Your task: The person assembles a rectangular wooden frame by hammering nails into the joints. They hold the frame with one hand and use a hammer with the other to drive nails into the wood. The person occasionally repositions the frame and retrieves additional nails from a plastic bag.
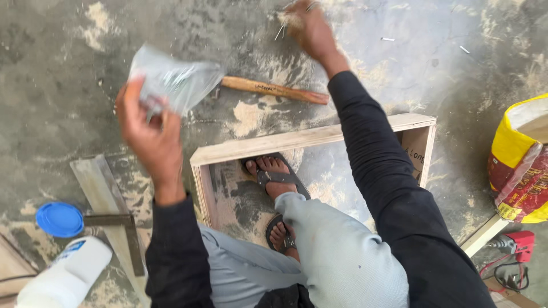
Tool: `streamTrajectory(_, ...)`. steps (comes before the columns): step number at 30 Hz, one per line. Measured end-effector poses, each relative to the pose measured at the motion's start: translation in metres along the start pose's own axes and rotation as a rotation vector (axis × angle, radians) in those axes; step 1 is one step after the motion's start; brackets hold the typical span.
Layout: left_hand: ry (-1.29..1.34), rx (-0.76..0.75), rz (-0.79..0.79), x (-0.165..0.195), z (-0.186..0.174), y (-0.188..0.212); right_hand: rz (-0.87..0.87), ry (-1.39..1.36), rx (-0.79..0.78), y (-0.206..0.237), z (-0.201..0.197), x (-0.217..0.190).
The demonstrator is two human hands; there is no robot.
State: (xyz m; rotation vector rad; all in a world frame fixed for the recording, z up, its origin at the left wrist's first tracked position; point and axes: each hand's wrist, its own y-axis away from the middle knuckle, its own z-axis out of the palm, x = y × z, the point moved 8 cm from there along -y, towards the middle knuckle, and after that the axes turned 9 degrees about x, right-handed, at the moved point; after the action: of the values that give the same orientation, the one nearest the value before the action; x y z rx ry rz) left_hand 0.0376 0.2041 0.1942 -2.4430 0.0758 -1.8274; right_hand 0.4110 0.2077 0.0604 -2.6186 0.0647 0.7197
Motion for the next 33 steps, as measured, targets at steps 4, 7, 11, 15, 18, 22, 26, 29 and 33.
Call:
streamTrajectory(4, 0.119, 0.059, -0.092, -0.007, -0.023, 0.013, -0.039, 0.019, -0.008, 0.007, 0.013, -0.009)
streamTrajectory(7, 0.151, 0.096, -0.154, -0.025, -0.032, 0.021, 0.004, 0.038, -0.058, 0.004, 0.015, -0.017)
streamTrajectory(11, 0.082, 0.108, -0.163, -0.042, -0.036, 0.022, -0.019, 0.068, -0.080, -0.002, 0.017, -0.027)
streamTrajectory(15, 0.088, 0.077, -0.142, -0.043, -0.032, 0.025, -0.013, 0.241, -0.177, 0.004, 0.040, -0.019)
streamTrajectory(18, 0.121, 0.063, -0.135, -0.042, -0.029, 0.025, -0.111, 0.432, -0.059, 0.005, 0.045, -0.020)
streamTrajectory(22, 0.122, 0.028, -0.120, -0.042, -0.019, 0.026, 0.080, 0.058, -0.079, 0.009, 0.044, -0.014)
streamTrajectory(26, -0.031, -0.028, -0.076, -0.040, -0.008, 0.029, 0.322, -0.835, -0.109, 0.028, 0.016, -0.077)
streamTrajectory(29, -0.120, -0.044, -0.059, -0.036, 0.001, 0.031, 0.524, -1.239, -0.264, 0.048, 0.017, -0.158)
streamTrajectory(33, -0.167, -0.041, -0.090, -0.031, 0.004, 0.035, 0.142, -0.946, -0.203, 0.042, 0.024, -0.235)
